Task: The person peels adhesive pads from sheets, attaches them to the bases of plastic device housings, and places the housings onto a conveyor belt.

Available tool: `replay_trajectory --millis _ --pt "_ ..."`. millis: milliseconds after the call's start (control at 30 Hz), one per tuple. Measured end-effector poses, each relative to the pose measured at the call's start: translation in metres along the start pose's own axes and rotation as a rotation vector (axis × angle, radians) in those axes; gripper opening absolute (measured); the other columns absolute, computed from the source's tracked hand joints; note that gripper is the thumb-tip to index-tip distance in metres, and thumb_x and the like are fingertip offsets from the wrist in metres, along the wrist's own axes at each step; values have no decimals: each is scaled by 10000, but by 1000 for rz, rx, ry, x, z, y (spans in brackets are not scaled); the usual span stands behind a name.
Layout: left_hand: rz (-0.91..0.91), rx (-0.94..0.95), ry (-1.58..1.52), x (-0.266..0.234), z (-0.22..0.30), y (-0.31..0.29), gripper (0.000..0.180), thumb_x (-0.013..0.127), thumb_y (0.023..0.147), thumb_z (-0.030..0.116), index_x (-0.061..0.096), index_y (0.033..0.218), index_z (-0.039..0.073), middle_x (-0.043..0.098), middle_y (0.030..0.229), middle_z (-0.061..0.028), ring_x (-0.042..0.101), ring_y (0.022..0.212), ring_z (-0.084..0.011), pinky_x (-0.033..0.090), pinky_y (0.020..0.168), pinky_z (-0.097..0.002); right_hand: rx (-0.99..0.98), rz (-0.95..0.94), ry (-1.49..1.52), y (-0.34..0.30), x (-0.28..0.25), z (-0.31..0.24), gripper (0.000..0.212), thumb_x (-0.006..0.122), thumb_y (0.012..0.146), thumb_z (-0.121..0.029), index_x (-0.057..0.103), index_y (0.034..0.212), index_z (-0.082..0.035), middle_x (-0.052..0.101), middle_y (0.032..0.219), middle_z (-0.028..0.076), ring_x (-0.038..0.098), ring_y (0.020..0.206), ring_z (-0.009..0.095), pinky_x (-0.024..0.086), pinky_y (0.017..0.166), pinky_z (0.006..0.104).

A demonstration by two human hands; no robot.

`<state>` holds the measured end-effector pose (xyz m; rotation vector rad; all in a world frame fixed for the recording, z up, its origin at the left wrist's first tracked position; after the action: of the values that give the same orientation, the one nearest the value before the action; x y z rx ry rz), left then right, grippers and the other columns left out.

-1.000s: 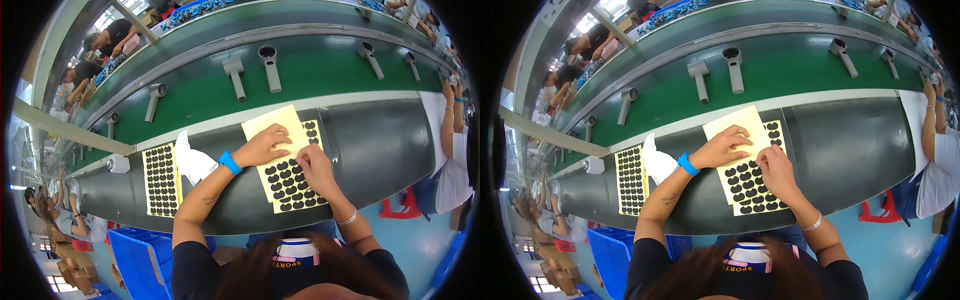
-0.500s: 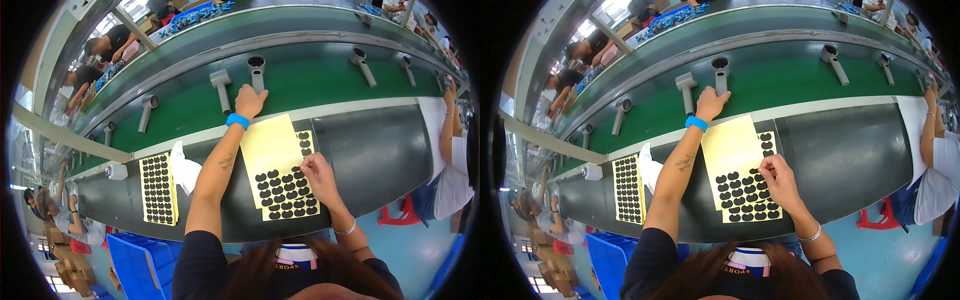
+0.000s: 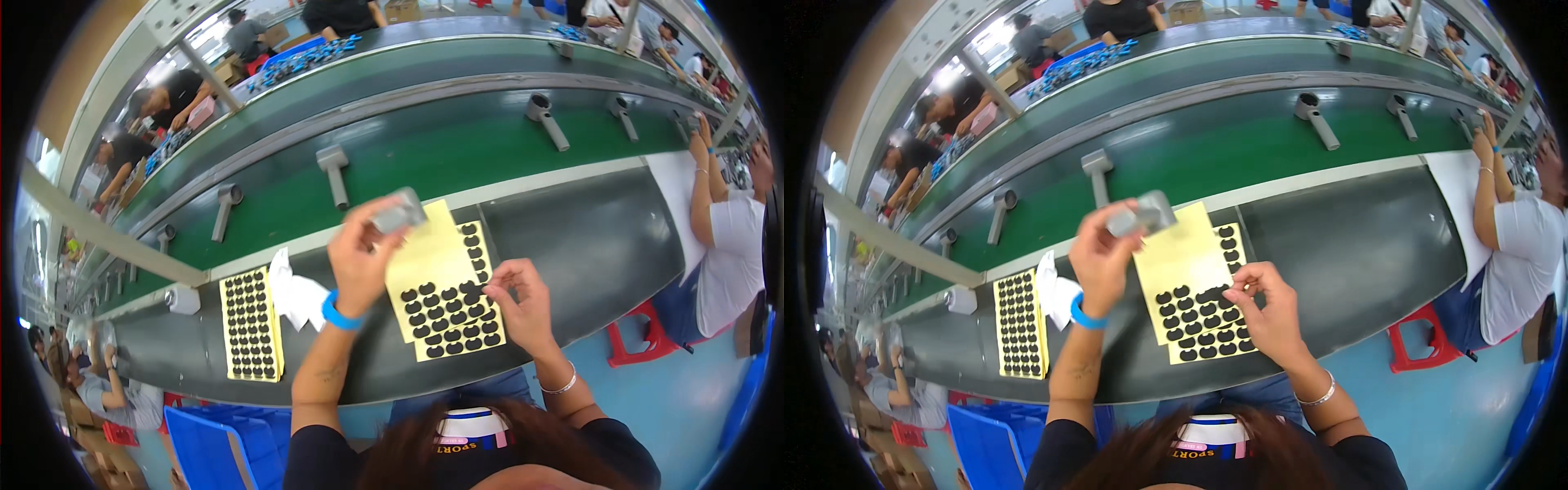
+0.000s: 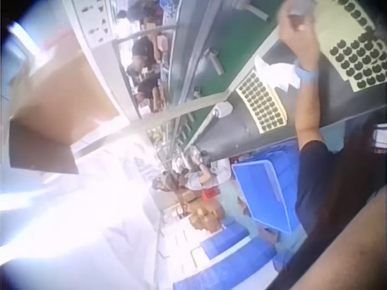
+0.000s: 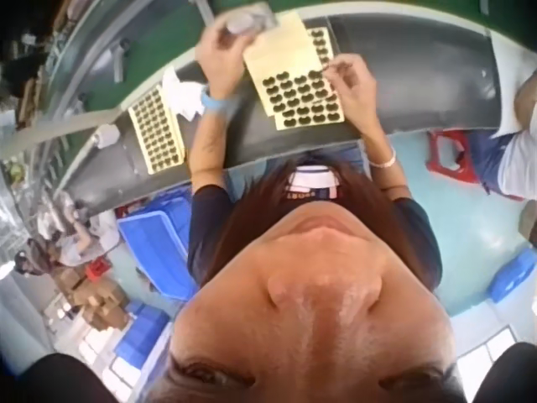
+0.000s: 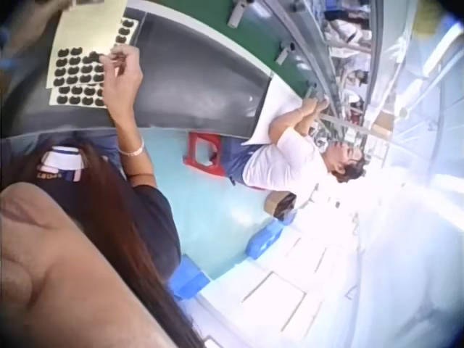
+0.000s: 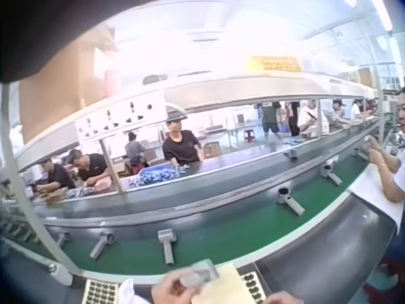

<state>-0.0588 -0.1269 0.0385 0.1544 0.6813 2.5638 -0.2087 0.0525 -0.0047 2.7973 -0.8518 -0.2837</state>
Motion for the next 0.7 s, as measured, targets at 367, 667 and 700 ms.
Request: replay_trajectory --millis 367,667,700 --pt "-231 -150 -94 14 17 -98 488 661 745 -142 601 1206 8 574 1241 -154 607 971 -147 560 731 -241 5 -112 295 -11 21 -49 295 629 821 94 439 1010 -28 562 868 62 597 1012 200 467 898 299" --pt "-258 -180 -177 19 20 -111 473 649 760 -139 604 1208 7 541 1266 -165 617 1003 -176 575 751 -246 46 -129 289 -26 27 -48 265 637 840 73 438 986 -24 590 870 73 617 1028 194 497 845 281" --pt "-268 -195 -206 19 20 -112 464 641 776 -130 603 1215 17 528 1279 -160 631 983 -183 584 779 -265 31 -134 280 -27 27 -49 262 636 842 70 438 986 -23 592 872 74 616 1033 194 500 845 280"
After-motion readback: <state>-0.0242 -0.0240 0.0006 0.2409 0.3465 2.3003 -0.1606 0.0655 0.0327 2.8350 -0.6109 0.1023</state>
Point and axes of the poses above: each hand's wrist, its own y-axis towards the middle knuckle, its own x-axis out of the palm, z = x × y, the point moved 3 cm from there along y, towards the middle knuckle
